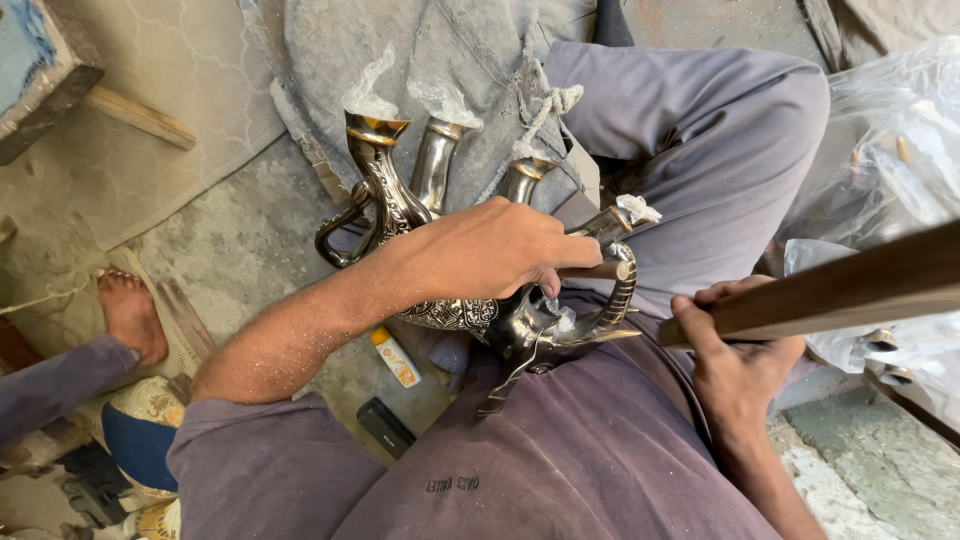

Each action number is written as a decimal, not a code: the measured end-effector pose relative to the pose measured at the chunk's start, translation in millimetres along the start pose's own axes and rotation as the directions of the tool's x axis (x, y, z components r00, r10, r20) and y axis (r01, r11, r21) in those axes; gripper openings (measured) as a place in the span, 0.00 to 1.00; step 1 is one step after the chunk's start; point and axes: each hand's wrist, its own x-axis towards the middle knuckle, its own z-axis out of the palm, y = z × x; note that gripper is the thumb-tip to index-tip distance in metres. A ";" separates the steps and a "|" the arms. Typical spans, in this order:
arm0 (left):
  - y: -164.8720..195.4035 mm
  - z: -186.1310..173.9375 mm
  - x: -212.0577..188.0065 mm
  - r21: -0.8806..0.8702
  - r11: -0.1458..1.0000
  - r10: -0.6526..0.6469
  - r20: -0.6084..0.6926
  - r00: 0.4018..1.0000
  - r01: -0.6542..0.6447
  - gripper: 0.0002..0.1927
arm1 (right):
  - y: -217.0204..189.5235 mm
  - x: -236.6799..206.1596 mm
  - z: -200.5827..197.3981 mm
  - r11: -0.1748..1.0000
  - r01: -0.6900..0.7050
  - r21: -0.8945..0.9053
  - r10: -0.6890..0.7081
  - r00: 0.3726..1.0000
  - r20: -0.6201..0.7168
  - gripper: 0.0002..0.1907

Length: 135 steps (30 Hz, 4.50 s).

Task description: The person holds a silver elephant-shaped metal sculpture on their lap and uses a chisel and wooden mallet to chip away at the surface. They repeatedly strike the chisel against the sculpture's legs and body while adjusting its position.

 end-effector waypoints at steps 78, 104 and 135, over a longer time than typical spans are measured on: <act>8.5 -11.3 16.3 0.042 0.999 0.021 0.052 0.998 -0.024 0.25 | 38.8 8.8 2.8 0.845 0.170 -0.506 -0.160 0.985 0.064 0.18; 4.1 -8.2 17.5 0.058 0.998 0.000 0.051 0.999 -0.003 0.32 | 30.2 16.1 4.5 0.884 0.234 -0.404 -0.263 0.965 -0.018 0.17; 3.7 -5.3 21.7 0.087 0.996 -0.040 0.050 0.998 0.035 0.30 | 30.5 19.2 5.8 0.996 0.091 -0.026 -0.092 0.995 -0.044 0.17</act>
